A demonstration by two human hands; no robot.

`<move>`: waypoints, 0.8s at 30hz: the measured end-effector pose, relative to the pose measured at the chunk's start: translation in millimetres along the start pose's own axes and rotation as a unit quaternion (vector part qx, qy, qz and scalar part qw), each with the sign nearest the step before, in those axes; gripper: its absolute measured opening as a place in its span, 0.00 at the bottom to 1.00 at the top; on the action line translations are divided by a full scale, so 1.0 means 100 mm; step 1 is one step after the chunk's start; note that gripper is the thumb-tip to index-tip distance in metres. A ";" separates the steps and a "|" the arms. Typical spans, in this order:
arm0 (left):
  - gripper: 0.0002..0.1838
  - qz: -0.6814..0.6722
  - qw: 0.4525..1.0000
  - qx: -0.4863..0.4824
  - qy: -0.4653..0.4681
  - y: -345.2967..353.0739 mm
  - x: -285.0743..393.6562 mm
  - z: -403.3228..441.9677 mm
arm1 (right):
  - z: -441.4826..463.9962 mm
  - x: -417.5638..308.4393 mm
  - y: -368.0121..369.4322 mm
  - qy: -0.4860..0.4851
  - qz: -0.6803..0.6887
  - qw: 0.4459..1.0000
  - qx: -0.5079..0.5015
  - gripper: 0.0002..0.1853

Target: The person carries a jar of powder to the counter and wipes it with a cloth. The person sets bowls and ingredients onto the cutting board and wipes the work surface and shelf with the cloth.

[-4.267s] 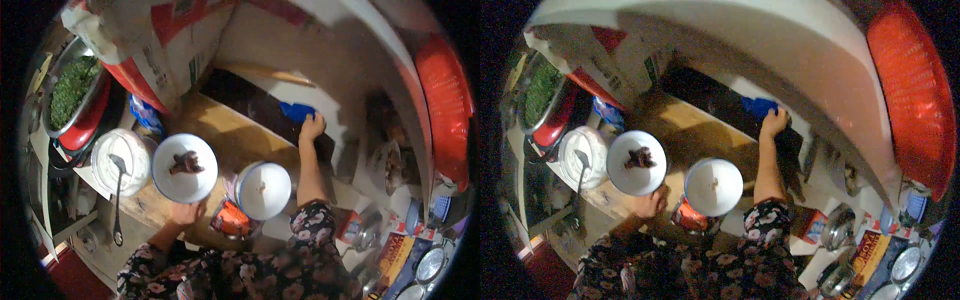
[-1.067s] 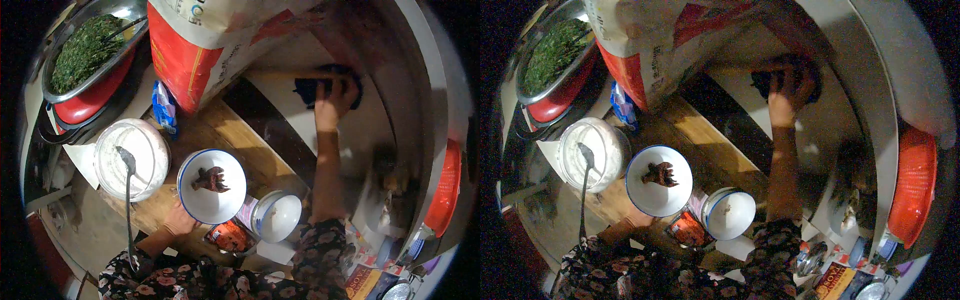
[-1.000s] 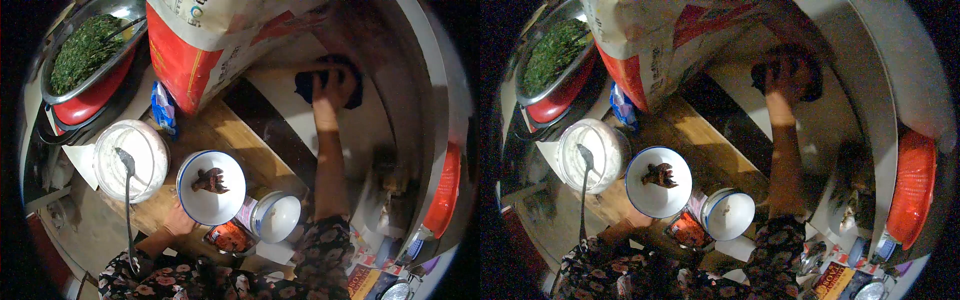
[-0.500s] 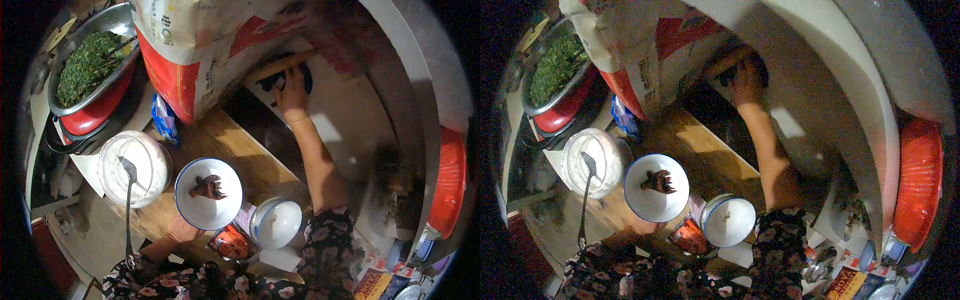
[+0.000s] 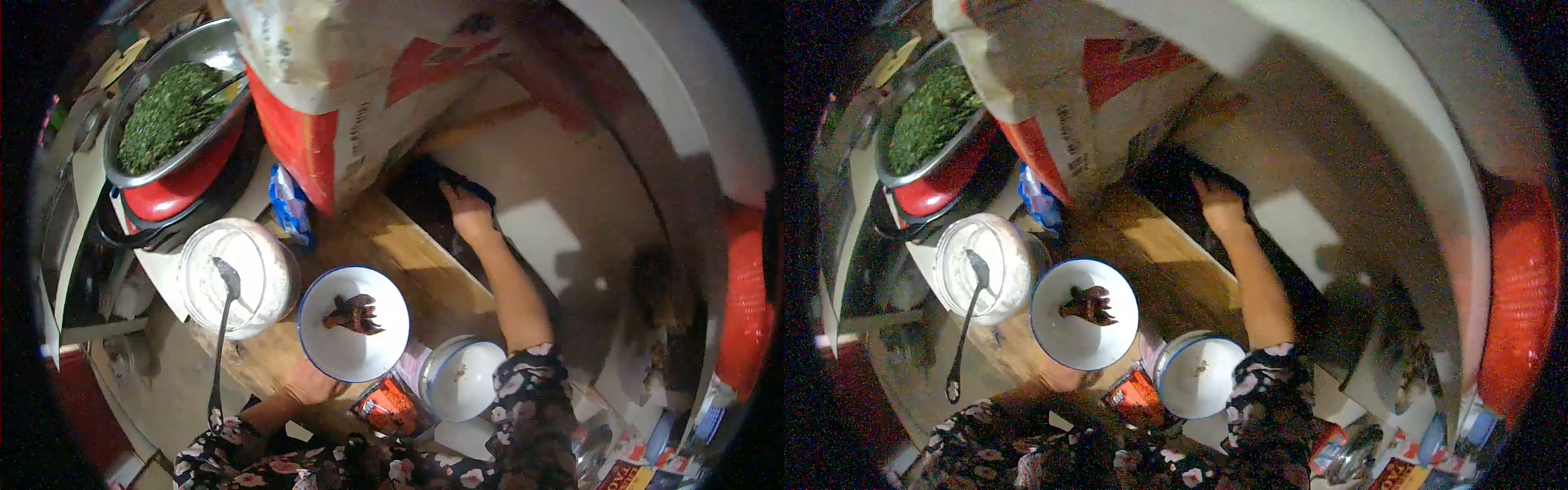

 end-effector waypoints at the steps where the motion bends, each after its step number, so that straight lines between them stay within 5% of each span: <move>1: 0.16 0.054 0.992 -0.114 -0.003 0.13 -0.07 -0.09 | 0.04 0.06 0.14 0.015 0.039 0.998 -0.049 0.25; 4: 0.16 0.068 0.993 -0.085 0.053 0.04 0.09 0.04 | -0.06 0.26 0.07 0.045 0.014 0.992 -0.121 0.22; 6: 0.17 0.069 0.991 -0.087 0.079 0.06 0.07 0.03 | -0.12 0.32 -0.30 0.049 0.048 0.996 0.054 0.15; 7: 0.18 0.081 0.991 -0.074 0.076 0.02 0.07 0.03 | -0.28 0.52 -0.19 0.109 -0.058 0.990 -0.064 0.09; 9: 0.18 0.087 0.992 -0.063 0.071 0.03 0.08 0.03 | -0.24 0.62 -0.60 0.154 -0.045 0.986 -0.042 0.09; 11: 0.20 -0.042 0.991 -0.099 -0.078 0.13 -0.16 -0.03 | -0.17 0.78 -0.92 0.228 -0.032 0.973 -0.030 0.12; 12: 0.20 -0.046 0.991 -0.102 -0.076 0.18 -0.20 -0.06 | -0.06 0.84 -1.05 0.230 -0.035 0.972 -0.032 0.12; 14: 0.20 0.066 0.996 -0.047 0.037 0.17 -0.16 -0.09 | 0.18 0.71 -1.75 0.092 -0.062 0.953 0.280 0.16; 21: 0.19 0.077 0.994 -0.064 0.051 0.09 -0.14 -0.08 | -0.17 1.15 -2.19 0.219 -0.048 0.904 0.365 0.16; 24: 0.19 0.089 0.991 -0.055 0.079 0.12 -0.14 -0.13 | -1.14 1.60 -1.87 0.373 0.258 0.705 0.545 0.24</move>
Point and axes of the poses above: each hand's wrist, its own z-axis towards the middle knuckle, its own y-axis out of the palm, x = y × z, the point moved 8 cm from there along z, towards the middle knuckle, and after that the axes turned 14 degrees about x, right-handed, at the moved point
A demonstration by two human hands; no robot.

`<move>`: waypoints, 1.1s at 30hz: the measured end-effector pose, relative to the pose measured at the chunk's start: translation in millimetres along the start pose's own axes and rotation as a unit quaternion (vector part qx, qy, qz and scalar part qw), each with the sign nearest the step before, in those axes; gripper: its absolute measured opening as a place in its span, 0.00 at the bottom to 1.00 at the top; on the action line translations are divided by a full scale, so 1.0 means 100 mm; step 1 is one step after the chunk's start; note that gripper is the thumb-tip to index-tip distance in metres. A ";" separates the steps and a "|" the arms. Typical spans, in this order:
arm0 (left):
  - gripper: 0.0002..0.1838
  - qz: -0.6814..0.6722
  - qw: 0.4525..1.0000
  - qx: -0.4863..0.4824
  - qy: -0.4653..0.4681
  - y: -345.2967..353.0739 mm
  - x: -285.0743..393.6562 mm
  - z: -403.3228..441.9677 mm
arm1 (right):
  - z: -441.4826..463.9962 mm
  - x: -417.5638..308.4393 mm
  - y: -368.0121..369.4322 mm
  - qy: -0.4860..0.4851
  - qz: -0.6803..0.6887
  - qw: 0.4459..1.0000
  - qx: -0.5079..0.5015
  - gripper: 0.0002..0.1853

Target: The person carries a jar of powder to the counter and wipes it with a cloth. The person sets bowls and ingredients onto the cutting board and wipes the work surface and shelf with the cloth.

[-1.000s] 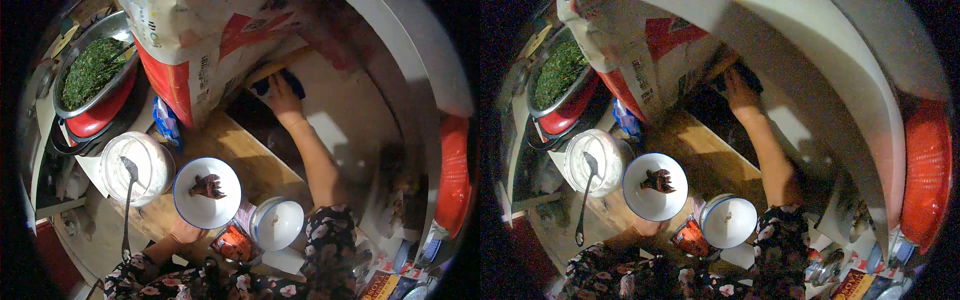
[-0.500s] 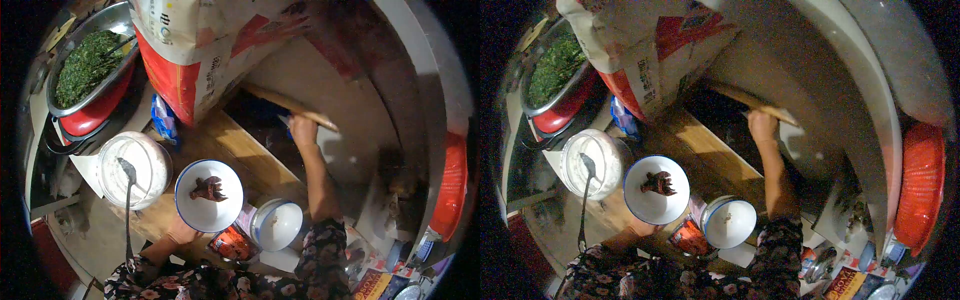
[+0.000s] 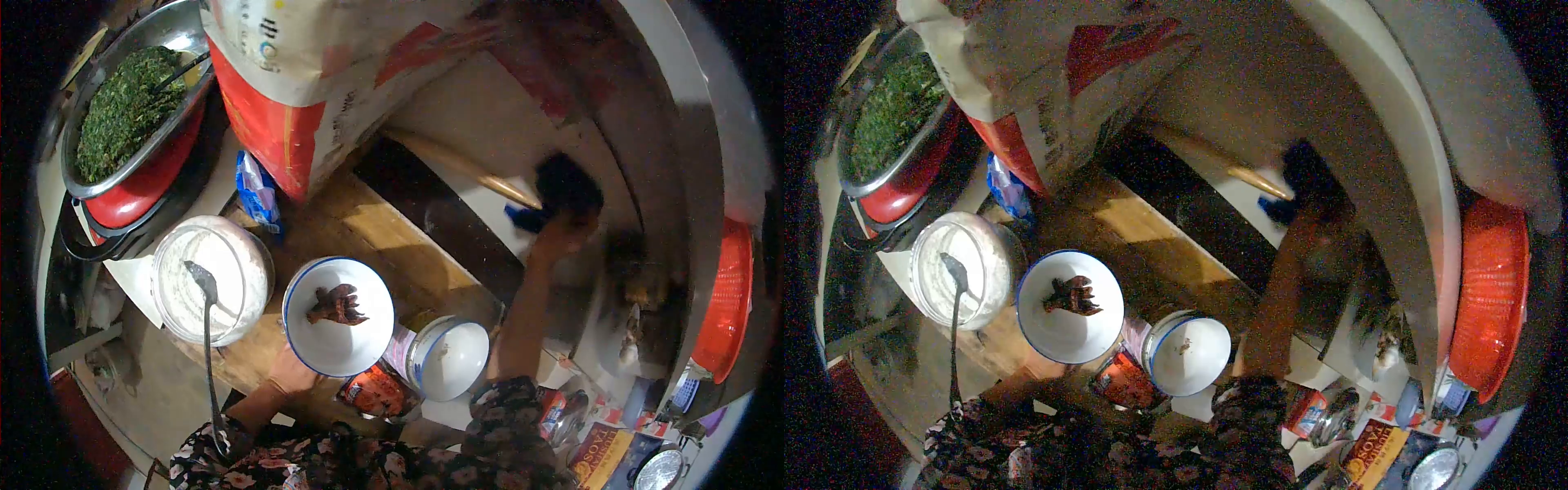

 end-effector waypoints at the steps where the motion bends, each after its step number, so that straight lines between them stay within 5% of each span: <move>1: 0.19 0.001 1.000 0.007 -0.003 0.00 -0.01 0.01 | -0.04 0.25 -0.17 0.104 0.089 0.989 0.055 0.26; 2: 0.19 0.001 1.000 0.011 -0.006 0.00 -0.02 0.01 | -0.06 0.32 -0.27 0.104 0.089 0.989 0.053 0.26; 4: 0.19 -0.009 1.000 0.005 -0.004 0.06 -0.04 -0.03 | -0.07 0.11 -0.38 -0.130 -0.173 0.976 0.005 0.28; 7: 0.19 -0.050 0.998 0.026 -0.014 0.05 -0.06 -0.05 | -0.19 -0.67 0.17 -0.103 -0.097 0.987 -0.082 0.26; 8: 0.18 -0.084 0.995 0.049 -0.025 0.01 -0.06 -0.04 | -0.09 -0.58 0.30 -0.161 -0.135 0.973 -0.098 0.26; 9: 0.18 -0.086 0.995 0.045 -0.024 0.01 -0.04 -0.02 | 0.03 -0.46 0.49 -0.218 -0.171 0.954 -0.113 0.25; 11: 0.18 0.002 1.000 0.012 0.007 0.00 0.03 0.02 | -0.29 -0.64 1.24 -0.205 -0.404 0.822 -0.346 0.22; 14: 0.17 -0.101 0.988 -0.070 -0.094 0.10 -0.09 -0.03 | -0.60 -0.82 1.43 -0.276 -0.370 0.802 -0.381 0.17; 16: 0.17 -0.059 0.996 -0.035 -0.059 -0.07 0.04 0.09 | -0.68 -0.45 1.34 -0.158 -0.289 0.831 -0.448 0.14; 20: 0.14 0.033 0.997 0.057 0.038 -0.31 0.25 0.23 | -0.18 -0.54 0.89 -0.271 -0.327 0.858 -0.288 0.15; 22: 0.14 -0.001 1.000 0.001 -0.011 -0.13 0.11 0.14 | 0.24 -0.90 0.63 -0.069 -0.169 0.975 -0.128 0.16; 23: 0.13 -0.032 0.997 -0.052 -0.056 -0.01 0.02 0.08 | 0.26 -0.96 0.66 -0.070 -0.166 0.975 -0.129 0.16; 25: 0.17 -0.065 0.995 -0.023 -0.073 -0.06 0.04 0.07 | 0.26 -1.14 0.72 -0.230 -0.327 0.908 -0.122 0.17; 27: 0.21 -0.094 0.992 0.004 -0.088 -0.09 0.01 0.07 | 0.55 1.07 0.93 0.048 -0.517 0.823 -0.232 0.17; 28: 0.21 -0.069 0.994 -0.029 -0.083 -0.01 -0.02 0.03 | 0.10 0.20 1.24 -0.139 -0.393 0.865 -0.281 0.17; 29: 0.20 -0.045 0.994 -0.059 -0.078 0.05 -0.04 0.00 | -0.49 -0.81 1.43 -0.329 -0.268 0.847 -0.319 0.18; 33: 0.19 0.012 1.000 -0.012 0.011 -0.14 0.14 0.16 | -0.67 -0.63 1.76 -0.243 -0.227 0.847 -0.415 0.16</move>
Point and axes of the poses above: each hand's wrist, its own z-axis towards the middle knuckle, its own y-axis out of the palm, x = y × z, the point moved 8 cm from there along z, towards the middle knuckle, and after that the axes turned 14 degrees about x, right-handed, at the moved point
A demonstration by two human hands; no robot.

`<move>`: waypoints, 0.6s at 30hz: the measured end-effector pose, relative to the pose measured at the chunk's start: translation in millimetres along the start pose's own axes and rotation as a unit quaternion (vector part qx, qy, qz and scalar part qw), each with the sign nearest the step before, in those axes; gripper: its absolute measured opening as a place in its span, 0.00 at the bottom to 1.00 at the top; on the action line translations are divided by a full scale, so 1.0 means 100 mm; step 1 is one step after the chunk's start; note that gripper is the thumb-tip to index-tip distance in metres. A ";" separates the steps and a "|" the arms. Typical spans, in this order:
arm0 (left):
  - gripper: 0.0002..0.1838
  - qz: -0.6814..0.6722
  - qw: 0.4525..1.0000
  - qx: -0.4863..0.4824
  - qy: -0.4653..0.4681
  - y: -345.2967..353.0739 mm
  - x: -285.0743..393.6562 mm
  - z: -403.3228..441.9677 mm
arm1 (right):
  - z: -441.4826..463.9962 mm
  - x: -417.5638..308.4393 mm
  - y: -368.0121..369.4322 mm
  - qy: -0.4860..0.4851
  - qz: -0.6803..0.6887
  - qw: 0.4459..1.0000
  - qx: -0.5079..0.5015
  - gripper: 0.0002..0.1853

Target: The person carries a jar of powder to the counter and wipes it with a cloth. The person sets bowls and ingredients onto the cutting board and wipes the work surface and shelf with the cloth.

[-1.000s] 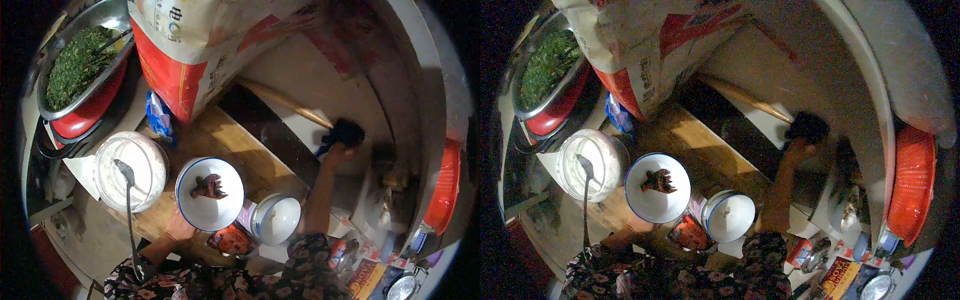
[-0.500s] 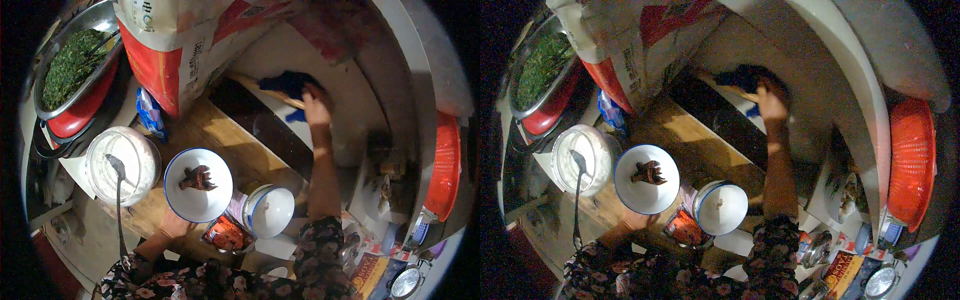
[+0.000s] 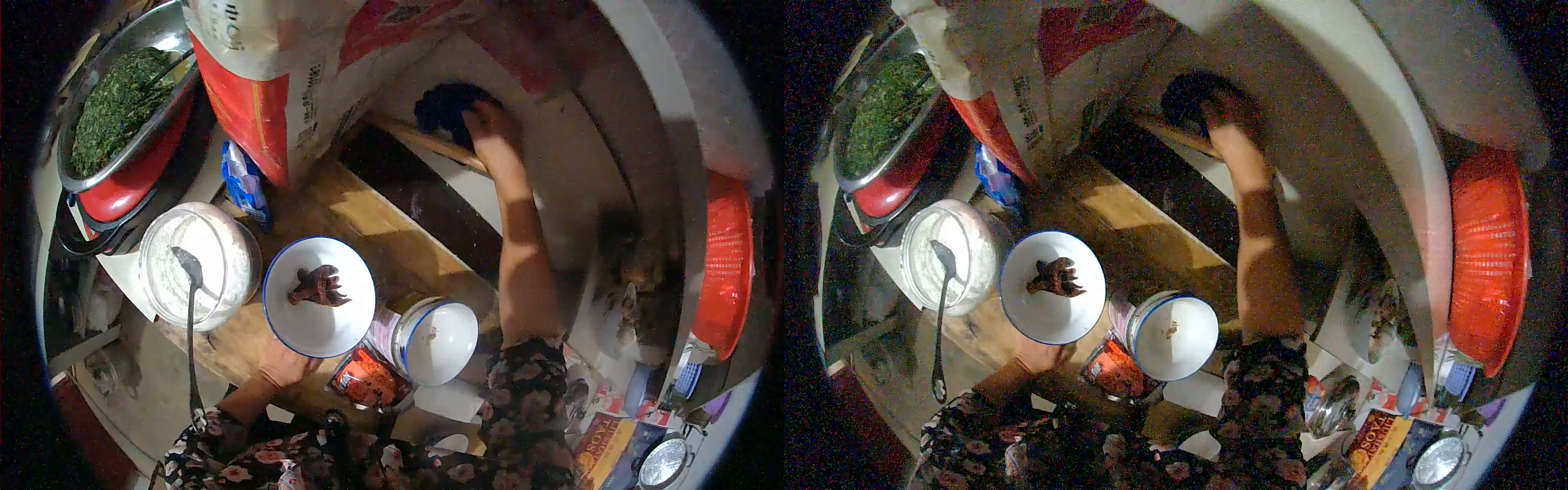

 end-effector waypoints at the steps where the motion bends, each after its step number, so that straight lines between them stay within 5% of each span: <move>1: 0.18 -0.008 1.000 0.014 -0.004 -0.07 0.04 0.03 | -0.05 0.08 -0.11 0.054 0.002 0.999 -0.003 0.16; 2: 0.18 -0.019 0.999 0.025 -0.005 -0.11 0.07 0.06 | -0.14 0.18 -0.24 0.110 0.000 0.994 -0.007 0.16; 4: 0.18 -0.005 1.000 0.022 0.010 -0.04 0.03 0.01 | -0.35 0.50 -0.44 0.033 -0.189 0.978 -0.075 0.16; 6: 0.18 0.009 1.000 0.018 0.020 -0.01 0.02 -0.02 | -0.84 1.22 -0.87 0.088 -0.301 0.949 0.034 0.16; 8: 0.18 -0.009 0.999 0.028 0.012 -0.02 0.00 -0.01 | -1.46 1.61 -1.37 0.277 -0.135 0.916 0.257 0.16; 12: 0.19 -0.028 0.999 0.036 0.004 -0.02 -0.02 -0.06 | -2.14 1.60 -0.96 0.316 -0.229 0.913 0.116 0.16; 14: 0.19 -0.108 0.991 -0.019 -0.070 0.07 -0.11 -0.06 | -2.43 1.65 -0.68 0.337 -0.283 0.898 0.026 0.16; 16: 0.19 -0.040 0.999 0.002 -0.019 0.02 -0.06 0.01 | -2.42 1.71 -0.19 0.289 -0.131 0.948 0.002 0.17; 17: 0.20 0.023 0.999 0.021 0.037 -0.01 0.01 0.00 | -2.19 1.35 -0.20 0.333 -0.122 0.933 0.055 0.16; 18: 0.20 0.022 0.999 0.018 0.038 0.05 -0.01 -0.05 | -1.86 1.00 -0.05 0.391 0.034 0.919 0.044 0.16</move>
Point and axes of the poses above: each hand's wrist, its own z-axis towards the middle knuckle, its own y-axis out of the palm, x = y × z, the point moved 8 cm from there along z, towards the middle knuckle, and after that the axes turned 14 degrees about x, right-handed, at the moved point
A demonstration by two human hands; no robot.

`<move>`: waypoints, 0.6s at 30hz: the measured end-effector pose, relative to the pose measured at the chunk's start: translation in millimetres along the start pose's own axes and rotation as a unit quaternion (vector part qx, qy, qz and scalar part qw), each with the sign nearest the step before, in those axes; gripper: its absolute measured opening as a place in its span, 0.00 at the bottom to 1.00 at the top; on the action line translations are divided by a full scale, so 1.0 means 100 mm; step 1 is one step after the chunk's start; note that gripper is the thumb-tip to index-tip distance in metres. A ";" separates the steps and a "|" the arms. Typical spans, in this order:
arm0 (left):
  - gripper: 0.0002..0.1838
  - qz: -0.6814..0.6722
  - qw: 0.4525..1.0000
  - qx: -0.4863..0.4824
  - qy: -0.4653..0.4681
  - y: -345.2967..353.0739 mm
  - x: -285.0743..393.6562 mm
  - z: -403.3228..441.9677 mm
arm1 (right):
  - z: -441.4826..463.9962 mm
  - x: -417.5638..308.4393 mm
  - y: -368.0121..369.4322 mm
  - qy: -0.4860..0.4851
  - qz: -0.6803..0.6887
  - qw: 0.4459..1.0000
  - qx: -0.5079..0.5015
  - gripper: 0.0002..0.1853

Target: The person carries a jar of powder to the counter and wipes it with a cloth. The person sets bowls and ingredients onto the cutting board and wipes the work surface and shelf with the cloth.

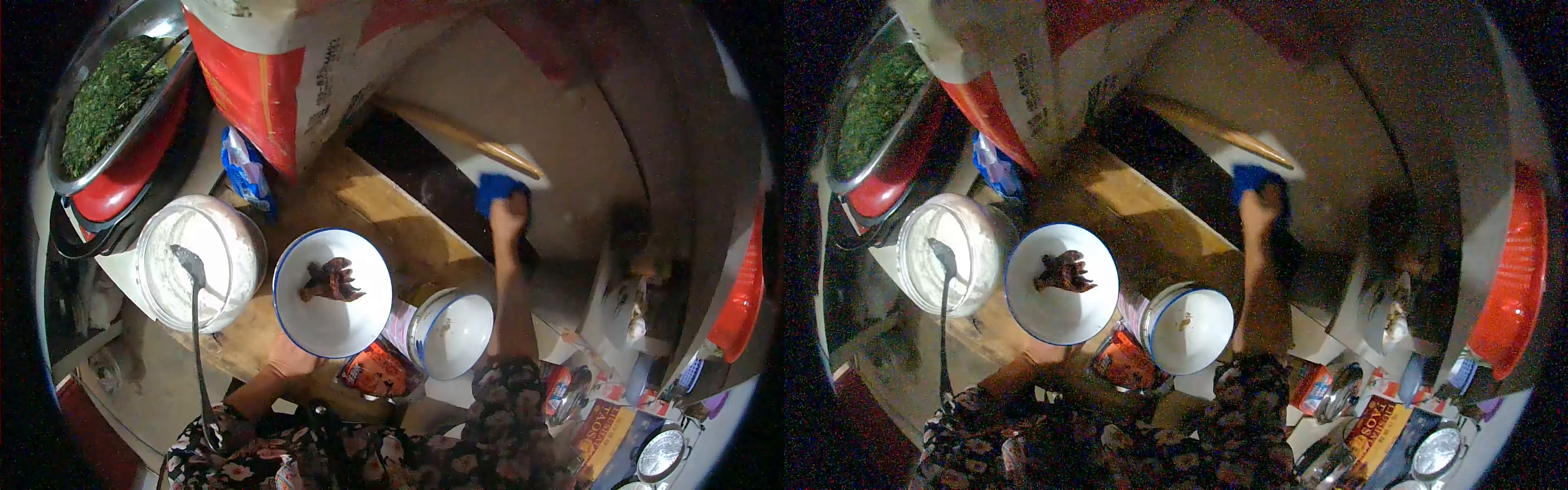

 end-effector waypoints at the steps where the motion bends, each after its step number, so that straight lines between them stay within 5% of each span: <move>1: 0.20 -0.025 0.999 0.012 -0.034 0.08 -0.07 -0.09 | 0.00 -0.19 0.21 -0.196 -0.140 0.971 0.004 0.14; 4: 0.20 -0.041 0.998 0.018 -0.034 -0.03 -0.05 -0.02 | 0.05 -0.77 0.89 -0.180 -0.067 0.970 -0.149 0.17; 6: 0.20 -0.040 0.999 0.016 0.008 -0.01 0.02 0.01 | -0.03 -0.90 1.09 -0.254 -0.008 0.949 -0.190 0.19; 8: 0.18 -0.160 0.966 -0.080 -0.186 0.27 -0.25 -0.19 | -0.01 -0.70 1.17 -0.267 0.037 0.938 -0.218 0.18; 11: 0.17 -0.038 0.997 0.002 -0.059 0.07 -0.10 -0.13 | 0.05 0.01 0.89 -0.132 0.110 0.950 -0.261 0.13; 12: 0.16 -0.232 0.930 -0.103 -0.264 0.41 -0.35 -0.35 | 0.07 0.27 0.66 -0.121 0.034 0.963 -0.238 0.13; 13: 0.16 -0.236 0.929 -0.106 -0.264 0.38 -0.30 -0.33 | 0.09 0.48 0.41 -0.115 -0.039 0.969 -0.214 0.13; 16: 0.16 -0.107 0.984 -0.010 -0.139 0.07 -0.14 -0.03 | 0.18 0.73 -0.12 -0.120 -0.111 0.982 -0.098 0.12; 18: 0.20 0.030 1.000 -0.001 -0.010 0.02 0.01 -0.04 | 0.12 0.35 -0.65 -0.301 -0.185 0.911 0.212 0.11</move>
Point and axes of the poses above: each hand's wrist, its own z-axis towards the middle knuckle, its own y-axis out of the palm, x = y × z, the point moved 8 cm from there along z, towards the middle knuckle, and after that the axes turned 14 degrees about x, right-handed, at the moved point
